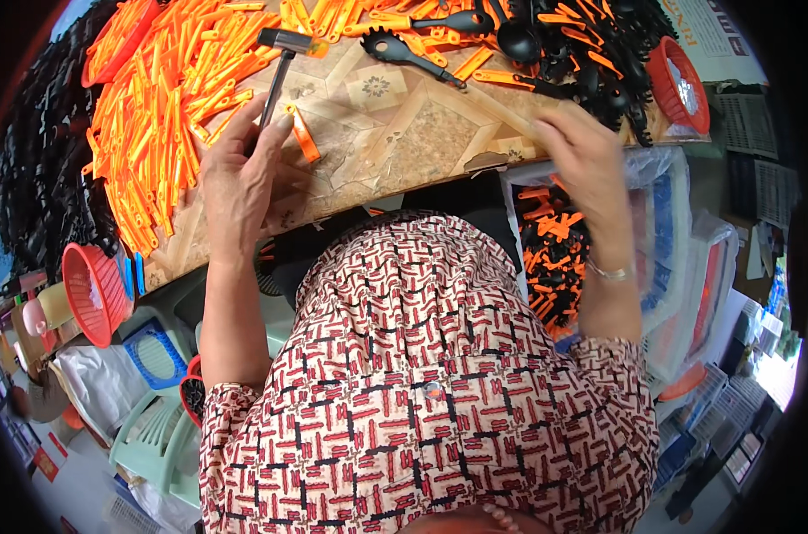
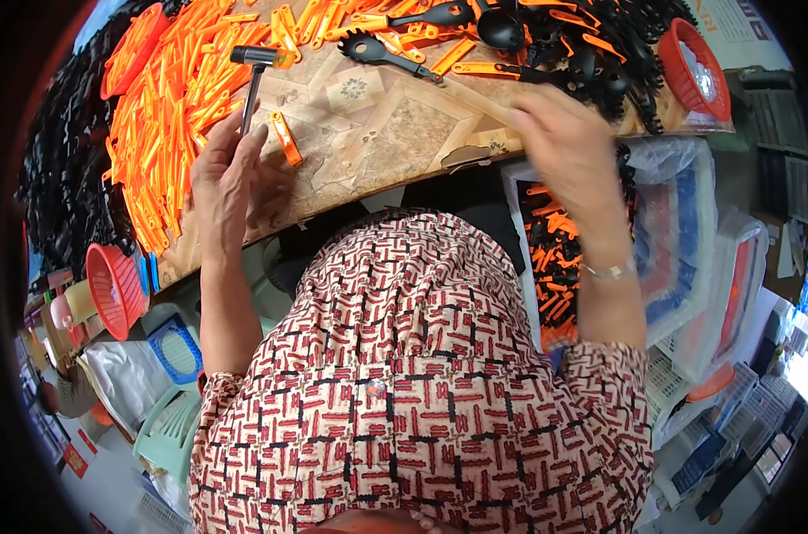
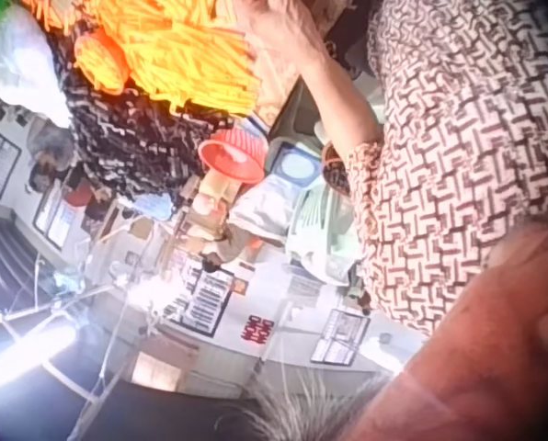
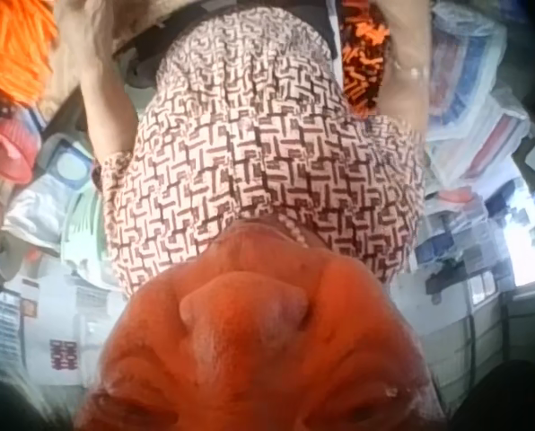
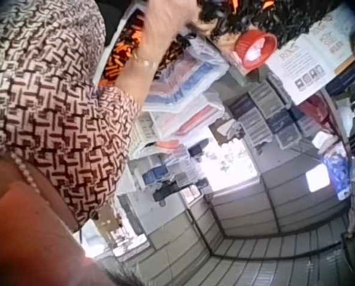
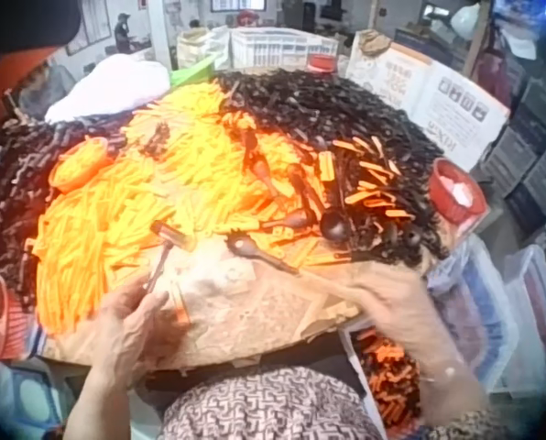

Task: The person assembles small plastic components by inserting orange handles into black plastic heads. They use a hammer to secure the connection between the two parts. The person repeatedly picks up a handle and a head, aligns them, and strikes the assembly with the hammer before placing the finished unit on the table.

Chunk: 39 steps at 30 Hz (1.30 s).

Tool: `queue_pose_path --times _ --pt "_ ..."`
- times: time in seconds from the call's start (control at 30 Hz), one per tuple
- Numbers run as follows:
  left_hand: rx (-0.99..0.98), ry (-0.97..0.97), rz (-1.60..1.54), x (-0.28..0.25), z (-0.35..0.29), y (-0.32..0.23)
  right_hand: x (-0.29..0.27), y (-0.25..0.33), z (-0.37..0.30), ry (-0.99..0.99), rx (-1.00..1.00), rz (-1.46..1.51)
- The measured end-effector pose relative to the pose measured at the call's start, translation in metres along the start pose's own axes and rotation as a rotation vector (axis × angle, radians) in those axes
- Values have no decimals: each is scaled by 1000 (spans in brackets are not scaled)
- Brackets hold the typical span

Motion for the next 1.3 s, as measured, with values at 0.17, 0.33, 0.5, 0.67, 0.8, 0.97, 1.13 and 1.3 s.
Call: queue_pose_path --times 0.17,0.33,0.5,0.67,0.8,0.97,1.13,1.3 --pt "26 -5 33 -2 -4 0 59 55 91 -184 -257 -406" --pt "-35 -28 53 -11 -17 5 82 42 118 -242 -252 -469" --pt "-65 1 70 -11 -16 18 74 46 105 -304 -318 -379" --pt "-130 201 -239 13 -17 -9 70 85 78 -283 -552 -167" --pt "-160 398 -534 38 -15 -9 78 87 54 -348 -525 -24" --pt "-119 279 -623 72 -21 -10 95 67 35 -359 -10 1017" --pt "-62 428 -416 91 -23 -22 102 60 33 3 312 1801" --pt "29 368 -20 76 13 -21 94 49 41 -49 249 1684"
Point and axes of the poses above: each hand's wrist, its own z-axis towards the middle knuckle, its own x-axis out of the palm, y = z × x, the point moved 3 cm from there along z, towards the middle knuckle, and after that the axes turned 13 degrees about y, right-handed, at the moved point
